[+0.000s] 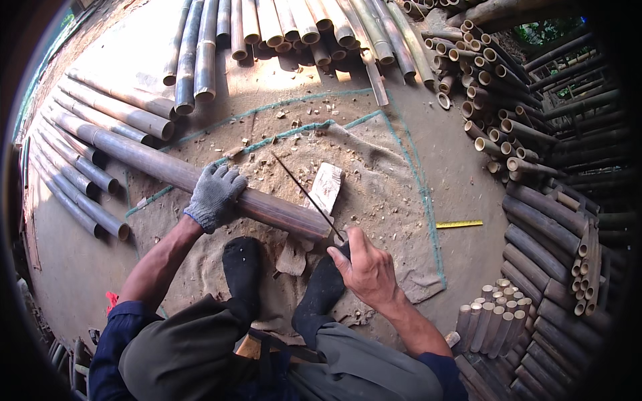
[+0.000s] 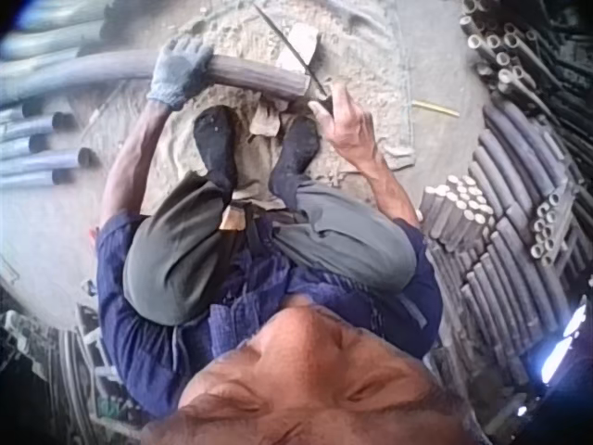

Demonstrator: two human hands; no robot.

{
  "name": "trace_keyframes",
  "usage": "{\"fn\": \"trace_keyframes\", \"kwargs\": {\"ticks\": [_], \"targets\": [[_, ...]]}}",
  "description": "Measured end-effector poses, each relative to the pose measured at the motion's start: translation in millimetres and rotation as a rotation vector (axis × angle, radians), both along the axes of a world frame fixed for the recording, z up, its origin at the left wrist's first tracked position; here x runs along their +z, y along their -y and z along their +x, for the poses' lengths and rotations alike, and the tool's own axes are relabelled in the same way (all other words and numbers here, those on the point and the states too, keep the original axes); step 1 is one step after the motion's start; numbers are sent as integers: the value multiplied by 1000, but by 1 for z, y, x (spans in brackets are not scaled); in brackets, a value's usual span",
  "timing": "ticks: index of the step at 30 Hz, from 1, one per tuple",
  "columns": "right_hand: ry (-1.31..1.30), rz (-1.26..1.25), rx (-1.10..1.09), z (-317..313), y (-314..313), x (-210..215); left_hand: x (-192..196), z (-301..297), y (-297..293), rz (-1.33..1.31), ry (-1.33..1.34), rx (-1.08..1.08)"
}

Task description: The person sits on the ground and uses a knife to shave the outer surface of a long bamboo pole. They rotate the pole to smooth different sections and then place the finished piece into a pile of similar poles.

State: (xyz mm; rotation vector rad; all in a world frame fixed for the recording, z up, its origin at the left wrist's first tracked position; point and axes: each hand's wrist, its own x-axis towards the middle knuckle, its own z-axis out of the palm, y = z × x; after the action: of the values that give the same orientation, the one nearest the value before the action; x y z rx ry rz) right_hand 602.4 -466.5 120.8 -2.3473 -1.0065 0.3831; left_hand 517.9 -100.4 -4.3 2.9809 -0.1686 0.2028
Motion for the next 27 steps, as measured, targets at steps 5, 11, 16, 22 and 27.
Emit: {"fn": "trace_keyframes", "kwargs": {"ticks": [5, 11, 16, 22, 27], "targets": [[9, -402, -2, 17, 22, -63, 6, 13, 4, 22, -36, -20], [-32, 18, 1, -1, -14, 18, -4, 0, -2, 10, 34, -9], [-39, -419, -6, 10, 26, -57, -6, 3, 5, 11, 156, -22], [-10, -50, 19, 2, -19, 25, -11, -6, 1, 19, 184, 33], [7, -569, -11, 14, 35, -76, -16, -2, 9, 33, 196, 25]]}}
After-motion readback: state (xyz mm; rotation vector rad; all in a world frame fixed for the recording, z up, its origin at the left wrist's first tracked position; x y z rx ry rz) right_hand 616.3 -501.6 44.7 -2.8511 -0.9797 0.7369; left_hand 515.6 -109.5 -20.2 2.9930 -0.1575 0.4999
